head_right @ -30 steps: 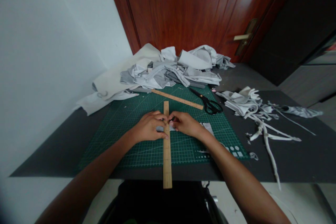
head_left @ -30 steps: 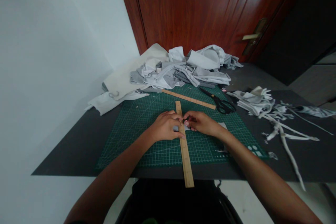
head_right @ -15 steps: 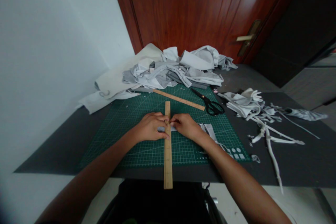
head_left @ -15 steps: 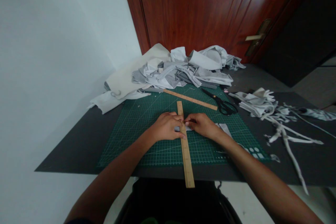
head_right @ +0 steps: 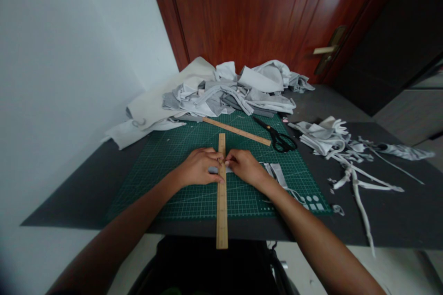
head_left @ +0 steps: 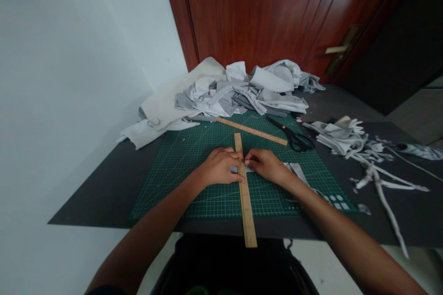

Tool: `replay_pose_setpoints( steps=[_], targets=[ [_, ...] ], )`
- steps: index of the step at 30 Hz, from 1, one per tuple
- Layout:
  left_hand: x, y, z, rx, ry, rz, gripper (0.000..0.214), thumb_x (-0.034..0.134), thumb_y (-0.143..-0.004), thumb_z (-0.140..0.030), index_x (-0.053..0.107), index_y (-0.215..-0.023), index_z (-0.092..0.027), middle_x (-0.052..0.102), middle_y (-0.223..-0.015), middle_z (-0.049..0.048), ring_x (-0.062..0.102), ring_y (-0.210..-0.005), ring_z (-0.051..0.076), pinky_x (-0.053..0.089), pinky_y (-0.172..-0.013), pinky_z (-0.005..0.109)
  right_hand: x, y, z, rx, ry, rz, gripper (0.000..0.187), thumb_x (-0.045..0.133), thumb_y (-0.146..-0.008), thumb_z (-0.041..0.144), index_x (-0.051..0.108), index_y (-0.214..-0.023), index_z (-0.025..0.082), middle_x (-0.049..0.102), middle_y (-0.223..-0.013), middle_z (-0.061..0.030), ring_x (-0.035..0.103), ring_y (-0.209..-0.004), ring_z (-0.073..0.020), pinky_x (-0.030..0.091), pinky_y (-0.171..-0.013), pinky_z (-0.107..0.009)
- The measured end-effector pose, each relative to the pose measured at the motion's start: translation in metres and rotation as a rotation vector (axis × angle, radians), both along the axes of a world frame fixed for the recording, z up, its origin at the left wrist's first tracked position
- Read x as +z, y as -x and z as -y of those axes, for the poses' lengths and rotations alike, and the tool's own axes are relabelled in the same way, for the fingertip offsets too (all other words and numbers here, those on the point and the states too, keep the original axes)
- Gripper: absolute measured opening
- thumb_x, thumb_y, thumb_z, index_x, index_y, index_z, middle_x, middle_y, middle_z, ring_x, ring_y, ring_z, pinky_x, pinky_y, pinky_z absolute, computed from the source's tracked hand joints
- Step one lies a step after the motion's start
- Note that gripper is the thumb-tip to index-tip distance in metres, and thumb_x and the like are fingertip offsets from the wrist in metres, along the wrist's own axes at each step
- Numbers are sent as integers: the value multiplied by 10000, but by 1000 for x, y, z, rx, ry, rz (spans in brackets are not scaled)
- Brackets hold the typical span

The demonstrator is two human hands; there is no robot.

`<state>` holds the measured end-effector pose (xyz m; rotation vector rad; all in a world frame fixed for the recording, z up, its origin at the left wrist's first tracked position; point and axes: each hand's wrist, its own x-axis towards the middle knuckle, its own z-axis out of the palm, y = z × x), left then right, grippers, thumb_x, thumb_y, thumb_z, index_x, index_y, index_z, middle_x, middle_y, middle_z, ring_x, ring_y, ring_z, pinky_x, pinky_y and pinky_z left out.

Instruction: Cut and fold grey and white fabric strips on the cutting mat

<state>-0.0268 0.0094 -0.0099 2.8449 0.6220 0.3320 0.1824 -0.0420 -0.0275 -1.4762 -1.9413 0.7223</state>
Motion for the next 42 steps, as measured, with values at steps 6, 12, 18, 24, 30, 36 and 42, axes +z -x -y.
replay_pose_setpoints(
  steps=[6, 12, 18, 24, 30, 36, 42],
  targets=[
    [0, 0, 0, -13, -10, 7, 257, 849, -752, -485, 758, -887, -285, 702, -990, -18, 623, -947, 197, 465, -869, 316, 1, 0, 1, 8, 2, 12, 137, 589, -889, 140, 710, -837, 179, 674, -693, 0, 608, -643, -154, 415, -662, -261],
    [1, 0, 0, -16, -36, -5, 265, 845, -757, -489, 751, -872, -269, 705, -976, -32, 625, -914, 180, 455, -828, 305, 4, 0, 3, 25, 65, 20, 152, 588, -865, 125, 709, -795, 187, 643, -622, 21, 583, -586, -142, 414, -629, -251],
    [2, 1, 0, -20, -30, 2, 257, 842, -768, -468, 737, -863, -253, 717, -978, -54, 633, -909, 158, 443, -823, 297, 1, -5, 2, 86, 245, -102, 93, 613, -828, 143, 694, -805, 182, 634, -625, 29, 584, -547, -129, 423, -554, -229],
    [0, 1, -1, -4, -40, -1, 314, 842, -749, -523, 729, -840, -244, 717, -981, -32, 630, -923, 179, 439, -811, 300, -3, -9, -4, -13, 200, -145, 82, 616, -836, 160, 669, -778, 184, 622, -592, 34, 588, -543, -131, 425, -565, -236],
    [2, 1, 1, 5, -24, -10, 306, 853, -742, -510, 735, -873, -259, 720, -1024, -47, 623, -935, 178, 447, -833, 304, -4, -2, -3, -47, 47, -42, 104, 619, -859, 137, 690, -802, 189, 651, -628, 23, 602, -582, -144, 424, -621, -253],
    [5, 0, 3, 21, -5, -33, 267, 862, -736, -495, 749, -844, -279, 712, -1031, -42, 620, -945, 186, 446, -816, 308, -4, 3, 0, -54, -13, -11, 144, 603, -871, 96, 699, -814, 185, 704, -731, -3, 626, -672, -151, 420, -668, -250],
    [5, 1, 3, 29, -10, -24, 293, 866, -726, -503, 736, -840, -266, 712, -1003, -48, 616, -923, 182, 439, -801, 306, -4, 2, 0, -46, -2, -6, 119, 622, -871, 126, 706, -812, 185, 703, -724, -3, 616, -667, -152, 416, -665, -251]
  ],
)
